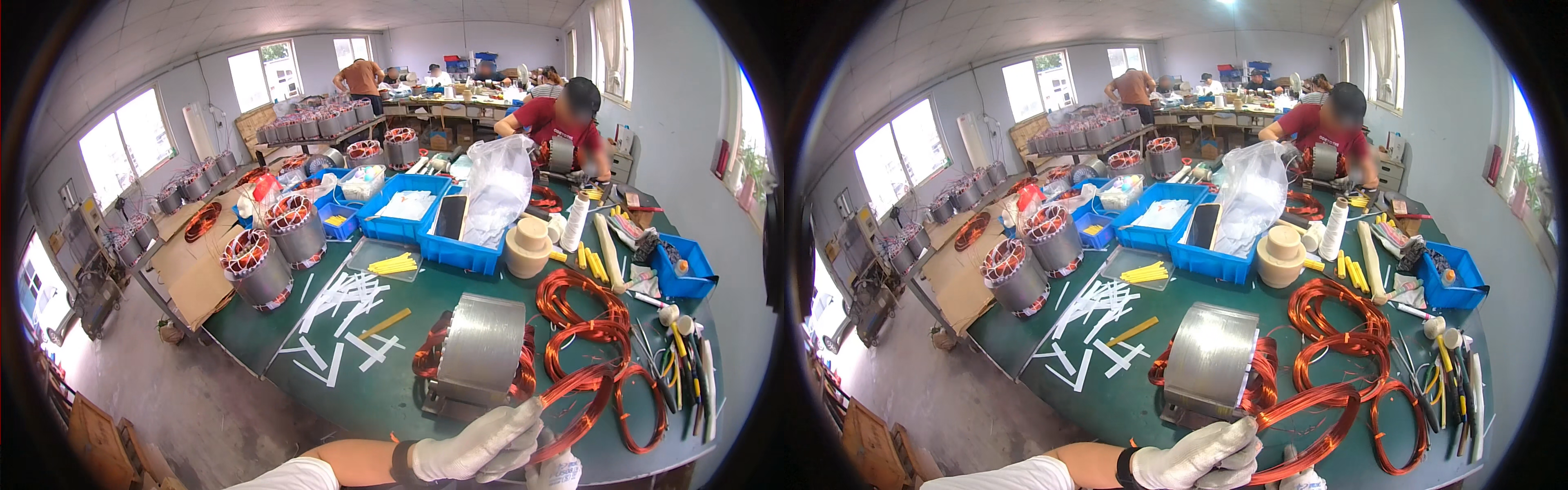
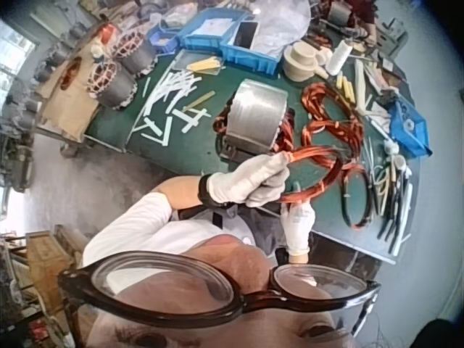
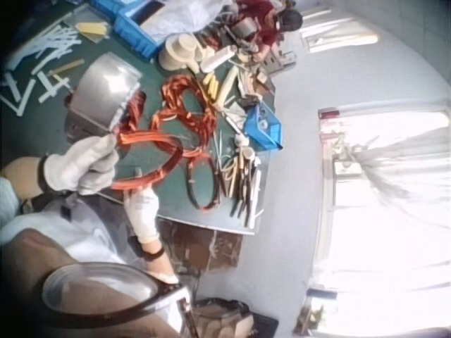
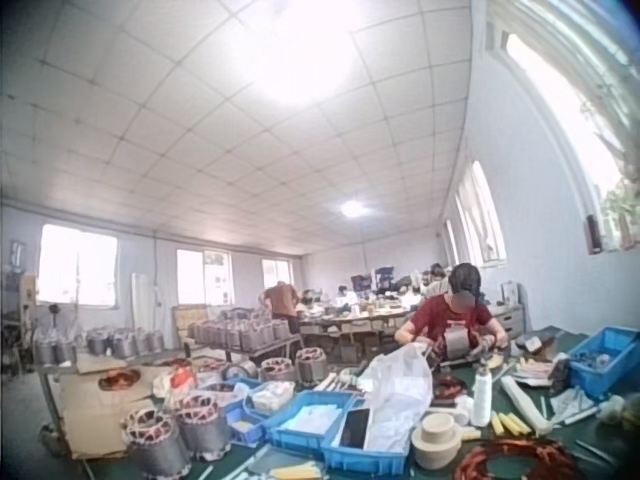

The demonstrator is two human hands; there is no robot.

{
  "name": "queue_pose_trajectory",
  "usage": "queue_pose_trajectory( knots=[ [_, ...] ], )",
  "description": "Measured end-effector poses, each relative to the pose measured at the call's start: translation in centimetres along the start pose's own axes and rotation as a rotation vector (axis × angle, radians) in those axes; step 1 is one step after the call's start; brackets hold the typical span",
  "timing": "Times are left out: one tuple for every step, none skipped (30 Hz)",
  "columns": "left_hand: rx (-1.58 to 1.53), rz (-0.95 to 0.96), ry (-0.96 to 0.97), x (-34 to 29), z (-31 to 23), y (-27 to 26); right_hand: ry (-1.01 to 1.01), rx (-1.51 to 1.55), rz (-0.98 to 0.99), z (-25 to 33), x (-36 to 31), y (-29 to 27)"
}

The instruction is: Assembling and winding coils for an electric motor stator.

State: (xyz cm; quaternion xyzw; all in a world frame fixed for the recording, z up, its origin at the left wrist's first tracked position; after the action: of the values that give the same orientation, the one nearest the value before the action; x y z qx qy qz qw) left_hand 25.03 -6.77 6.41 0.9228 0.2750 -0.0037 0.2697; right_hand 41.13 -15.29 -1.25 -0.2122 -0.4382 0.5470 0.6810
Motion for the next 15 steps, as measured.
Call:
queue_pose_trajectory(
  knots=[
    [0.002, 0.001, -0.015, 0.0, -0.1, -0.1, 0.040, -0.072, 0.101, -0.3, -0.1, 0.1],
    [0.001, 0.000, -0.031, 0.0, 0.0, -0.1, 0.078, -0.060, 0.160, 0.1, -0.2, -0.1],
    [0.000, -0.001, -0.029, 0.1, 0.0, -0.3, 0.075, -0.060, 0.162, 0.3, -0.4, -0.4],
    [0.007, -0.003, -0.035, 0.2, 0.1, -0.5, 0.020, 0.013, 0.206, 0.5, -0.7, -0.5],
    [0.013, -0.006, -0.044, 0.1, 0.3, -0.5, -0.035, 0.088, 0.253, 1.1, -0.9, -0.6],
    [0.011, -0.010, -0.042, 0.1, 0.4, -0.4, -0.127, 0.178, 0.249, 1.9, -0.9, -0.7],
    [-0.008, -0.010, -0.038, 0.1, 0.4, -0.2, -0.131, 0.179, 0.252, 2.4, -0.8, -0.5],
    [-0.027, -0.010, -0.033, 0.2, 0.5, 0.0, -0.172, 0.187, 0.227, 3.0, -0.7, -0.3],
    [-0.026, -0.006, -0.036, 0.1, 0.7, 0.3, -0.204, 0.193, 0.195, 3.3, -0.7, -0.1],
    [-0.007, 0.004, 0.011, 0.0, 0.9, 0.8, -0.201, 0.183, 0.110, 2.7, -0.6, 0.4],
    [0.012, 0.016, 0.055, -0.1, 1.0, 1.1, -0.033, 0.130, 0.147, 1.4, -0.5, 0.8],
    [0.006, 0.007, 0.052, -0.4, 0.8, 1.2, -0.026, 0.155, 0.068, 0.6, -0.2, 0.5],
    [0.004, 0.000, 0.053, -0.6, 0.6, 1.0, -0.016, 0.179, -0.011, -0.1, 0.0, 0.3],
    [0.018, 0.016, 0.055, -0.5, 0.5, 1.1, 0.036, 0.188, -0.006, -0.5, 0.0, 0.3],
    [0.030, 0.033, 0.052, -0.5, 0.5, 1.2, 0.043, 0.187, -0.007, -0.4, -0.2, 0.6]
  ],
)
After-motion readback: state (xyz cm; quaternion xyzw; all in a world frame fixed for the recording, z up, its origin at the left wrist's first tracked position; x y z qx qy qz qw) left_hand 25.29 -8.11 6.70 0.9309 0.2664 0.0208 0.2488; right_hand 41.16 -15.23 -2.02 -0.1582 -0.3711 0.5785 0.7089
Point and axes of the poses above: each hand's wrist, its own x-axis towards the middle knuckle, its own y-axis out of the palm, z = x × y, the point moved 3 cm from there along x, towards the middle knuckle, and after that the axes turned 9 degrees about x, right-handed, at the moved point
